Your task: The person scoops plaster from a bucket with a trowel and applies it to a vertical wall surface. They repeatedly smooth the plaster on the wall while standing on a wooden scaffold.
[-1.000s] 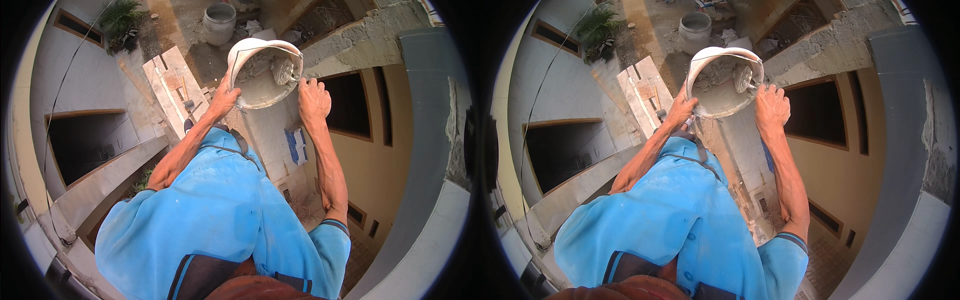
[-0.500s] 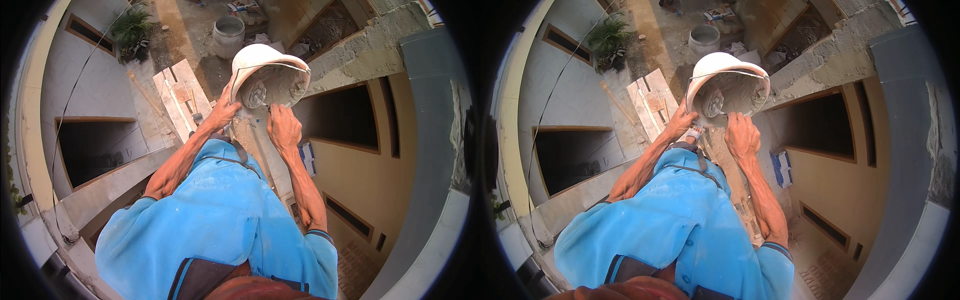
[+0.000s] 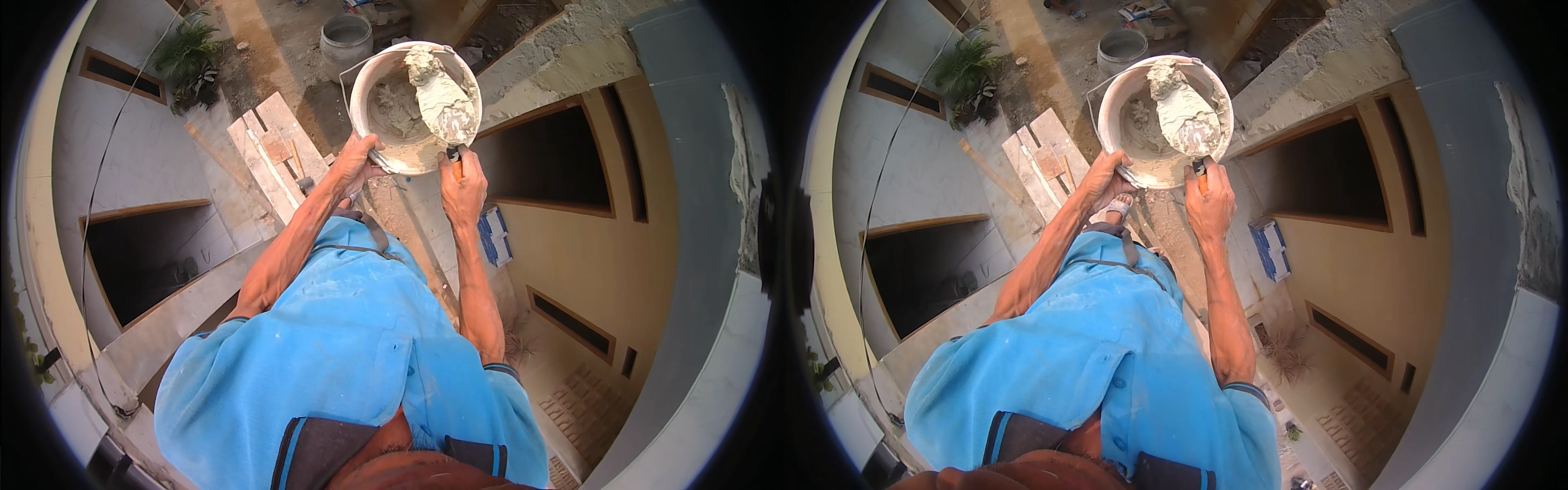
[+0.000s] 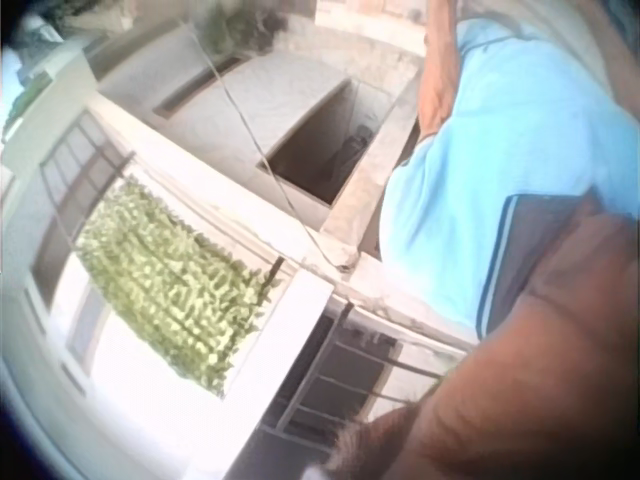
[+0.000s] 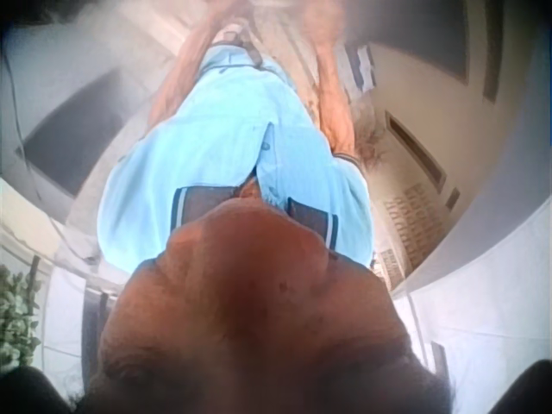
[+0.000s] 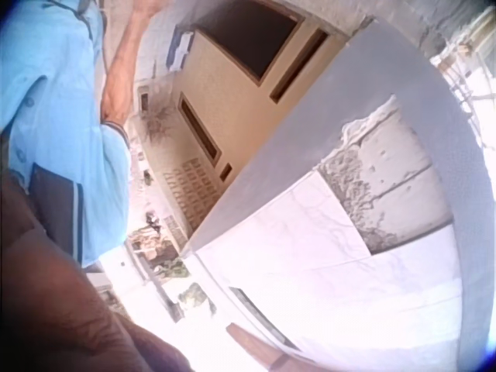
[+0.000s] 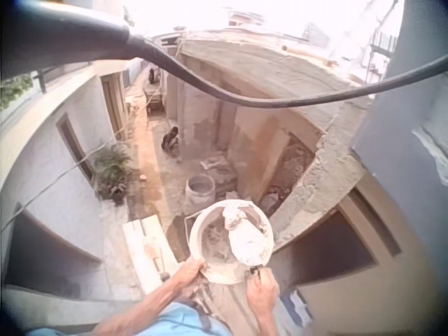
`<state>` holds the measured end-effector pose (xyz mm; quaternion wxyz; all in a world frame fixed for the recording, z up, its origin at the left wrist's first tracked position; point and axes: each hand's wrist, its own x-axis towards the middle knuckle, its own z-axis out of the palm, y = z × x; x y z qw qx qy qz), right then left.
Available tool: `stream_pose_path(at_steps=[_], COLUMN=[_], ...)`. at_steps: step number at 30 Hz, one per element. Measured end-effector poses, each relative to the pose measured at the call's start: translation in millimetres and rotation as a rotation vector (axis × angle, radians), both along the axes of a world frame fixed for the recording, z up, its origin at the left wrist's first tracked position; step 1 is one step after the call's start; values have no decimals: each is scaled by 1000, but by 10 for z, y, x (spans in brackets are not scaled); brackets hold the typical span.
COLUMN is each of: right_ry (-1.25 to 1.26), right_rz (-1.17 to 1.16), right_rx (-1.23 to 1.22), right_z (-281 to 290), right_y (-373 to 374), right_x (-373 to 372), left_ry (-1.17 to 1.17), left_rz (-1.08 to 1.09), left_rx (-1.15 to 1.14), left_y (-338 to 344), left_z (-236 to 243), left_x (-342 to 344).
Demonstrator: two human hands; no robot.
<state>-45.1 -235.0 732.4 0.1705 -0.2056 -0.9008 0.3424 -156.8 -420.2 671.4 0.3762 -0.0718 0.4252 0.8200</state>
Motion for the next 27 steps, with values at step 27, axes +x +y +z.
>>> stream_pose_path(at_steps=[27], right_ry=[-78], right_rz=[-147], right_rx=[-66], right_z=[843], right_y=[2447], right_x=[-171], left_ry=[-245], left_rz=[-117], left_rx=[74], left_y=[147], left_z=[-342], left_x=[-22])
